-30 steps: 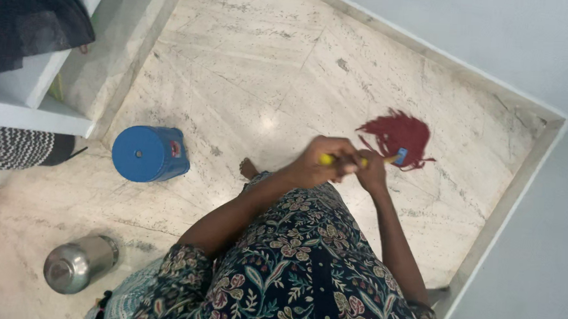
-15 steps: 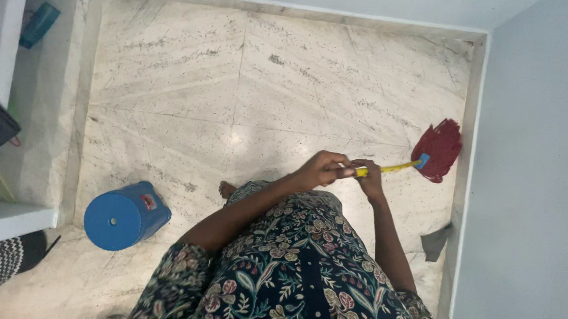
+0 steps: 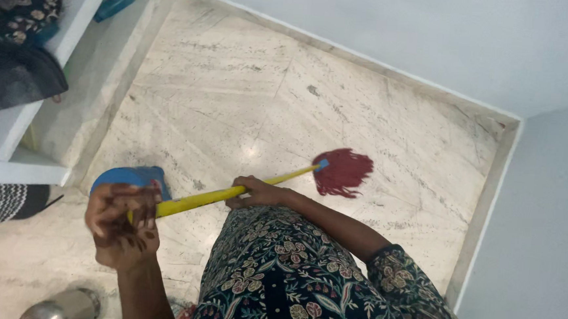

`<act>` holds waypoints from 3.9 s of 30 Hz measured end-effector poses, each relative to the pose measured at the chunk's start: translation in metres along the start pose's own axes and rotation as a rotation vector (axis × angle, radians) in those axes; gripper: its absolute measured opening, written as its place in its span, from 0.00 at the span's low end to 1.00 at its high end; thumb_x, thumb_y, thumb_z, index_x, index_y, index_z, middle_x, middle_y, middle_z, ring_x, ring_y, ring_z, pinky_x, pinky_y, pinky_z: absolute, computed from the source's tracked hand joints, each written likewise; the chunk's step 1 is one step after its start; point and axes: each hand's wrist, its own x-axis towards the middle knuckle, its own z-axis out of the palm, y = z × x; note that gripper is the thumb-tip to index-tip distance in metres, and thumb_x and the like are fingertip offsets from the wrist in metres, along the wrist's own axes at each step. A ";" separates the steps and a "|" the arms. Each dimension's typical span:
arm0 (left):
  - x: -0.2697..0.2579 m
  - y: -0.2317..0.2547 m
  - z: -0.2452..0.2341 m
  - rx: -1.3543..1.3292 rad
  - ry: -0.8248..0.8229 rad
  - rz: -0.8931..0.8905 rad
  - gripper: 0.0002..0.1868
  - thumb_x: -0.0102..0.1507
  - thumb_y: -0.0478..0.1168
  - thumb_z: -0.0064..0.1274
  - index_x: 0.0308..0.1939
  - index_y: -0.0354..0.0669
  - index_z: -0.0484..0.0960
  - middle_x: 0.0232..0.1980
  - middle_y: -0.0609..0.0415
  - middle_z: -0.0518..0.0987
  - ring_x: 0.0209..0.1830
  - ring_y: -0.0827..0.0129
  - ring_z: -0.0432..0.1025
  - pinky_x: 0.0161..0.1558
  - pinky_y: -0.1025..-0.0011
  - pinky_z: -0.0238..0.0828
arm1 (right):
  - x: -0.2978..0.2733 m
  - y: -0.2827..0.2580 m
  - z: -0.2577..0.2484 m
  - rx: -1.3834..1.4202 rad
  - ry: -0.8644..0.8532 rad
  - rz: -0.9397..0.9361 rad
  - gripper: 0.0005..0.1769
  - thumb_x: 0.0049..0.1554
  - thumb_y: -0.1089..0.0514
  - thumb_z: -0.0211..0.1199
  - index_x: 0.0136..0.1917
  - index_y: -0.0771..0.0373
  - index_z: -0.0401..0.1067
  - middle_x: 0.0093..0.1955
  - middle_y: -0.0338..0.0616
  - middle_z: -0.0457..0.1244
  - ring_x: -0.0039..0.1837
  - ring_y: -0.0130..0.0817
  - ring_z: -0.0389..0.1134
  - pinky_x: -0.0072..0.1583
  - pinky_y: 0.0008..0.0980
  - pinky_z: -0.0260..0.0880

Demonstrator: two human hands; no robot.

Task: The person cleans a spill on a marble floor using a mop, frequently dipping the mop head into a blue bucket and wringing it out.

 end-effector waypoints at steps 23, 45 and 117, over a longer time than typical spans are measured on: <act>0.065 -0.101 0.150 0.202 -0.338 -0.056 0.09 0.67 0.30 0.55 0.51 0.33 0.78 0.34 0.47 0.83 0.28 0.72 0.81 0.28 0.74 0.78 | -0.115 -0.023 -0.046 -0.244 0.602 0.332 0.09 0.54 0.57 0.68 0.47 0.58 0.71 0.41 0.42 0.67 0.44 0.34 0.70 0.46 0.41 0.68; -0.028 -0.282 0.174 0.070 -1.026 -0.548 0.04 0.66 0.33 0.54 0.42 0.36 0.84 0.36 0.52 0.83 0.30 0.76 0.76 0.34 0.77 0.77 | -0.276 0.114 -0.021 -0.679 1.112 0.884 0.25 0.55 0.49 0.67 0.64 0.55 0.67 0.50 0.53 0.70 0.51 0.55 0.72 0.50 0.53 0.71; 0.053 -0.089 -0.007 0.336 -0.626 -0.307 0.11 0.70 0.37 0.52 0.36 0.35 0.72 0.26 0.58 0.72 0.25 0.78 0.65 0.29 0.75 0.60 | 0.054 0.067 -0.042 -0.653 1.061 -0.125 0.07 0.53 0.59 0.66 0.40 0.60 0.69 0.33 0.48 0.64 0.38 0.51 0.67 0.43 0.47 0.66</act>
